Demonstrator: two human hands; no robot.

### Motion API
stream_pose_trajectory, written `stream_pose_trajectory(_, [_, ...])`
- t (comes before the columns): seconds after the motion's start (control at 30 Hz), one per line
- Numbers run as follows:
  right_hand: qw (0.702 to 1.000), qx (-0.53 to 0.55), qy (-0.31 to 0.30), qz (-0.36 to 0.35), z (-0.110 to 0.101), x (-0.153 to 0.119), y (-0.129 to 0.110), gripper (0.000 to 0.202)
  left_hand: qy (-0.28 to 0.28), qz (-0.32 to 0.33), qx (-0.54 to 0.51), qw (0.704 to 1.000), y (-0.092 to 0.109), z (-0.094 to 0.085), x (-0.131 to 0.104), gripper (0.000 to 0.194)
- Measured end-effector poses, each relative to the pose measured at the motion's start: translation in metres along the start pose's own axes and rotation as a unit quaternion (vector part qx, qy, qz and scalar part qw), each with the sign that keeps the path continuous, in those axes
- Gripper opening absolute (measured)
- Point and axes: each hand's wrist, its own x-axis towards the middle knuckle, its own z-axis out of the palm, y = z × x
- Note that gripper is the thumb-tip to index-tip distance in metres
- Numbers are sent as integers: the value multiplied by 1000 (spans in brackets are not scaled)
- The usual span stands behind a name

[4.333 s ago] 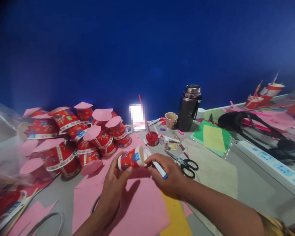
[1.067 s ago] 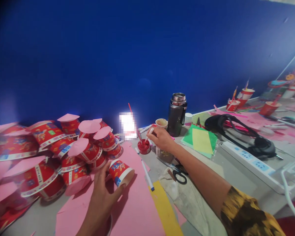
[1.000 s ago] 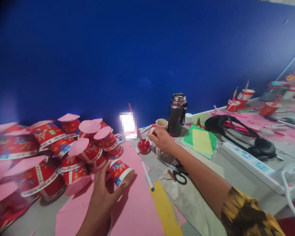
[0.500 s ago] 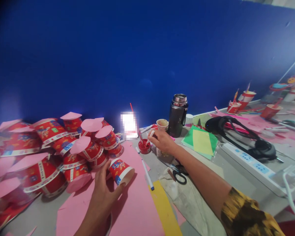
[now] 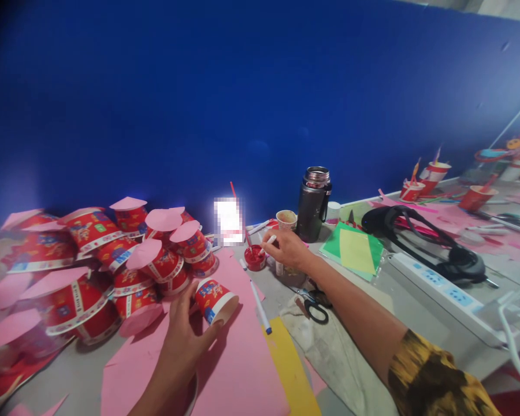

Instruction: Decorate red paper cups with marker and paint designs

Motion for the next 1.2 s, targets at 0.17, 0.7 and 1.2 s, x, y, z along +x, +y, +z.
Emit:
stream_pose_trajectory(0.17, [1000,3,-10,16,-2,2,0,7,-16,-17,-9,1000,7,-3,0,94])
stream_pose_trajectory(0.7, [940,283,146,124,-25,-3,-41,46,-96,-11,-100,990,7,-6,-2,88])
stream_pose_trajectory(1.2, [920,350,93,149,34,-106,-101,13,-202,179,81,960,0,-28,3,92])
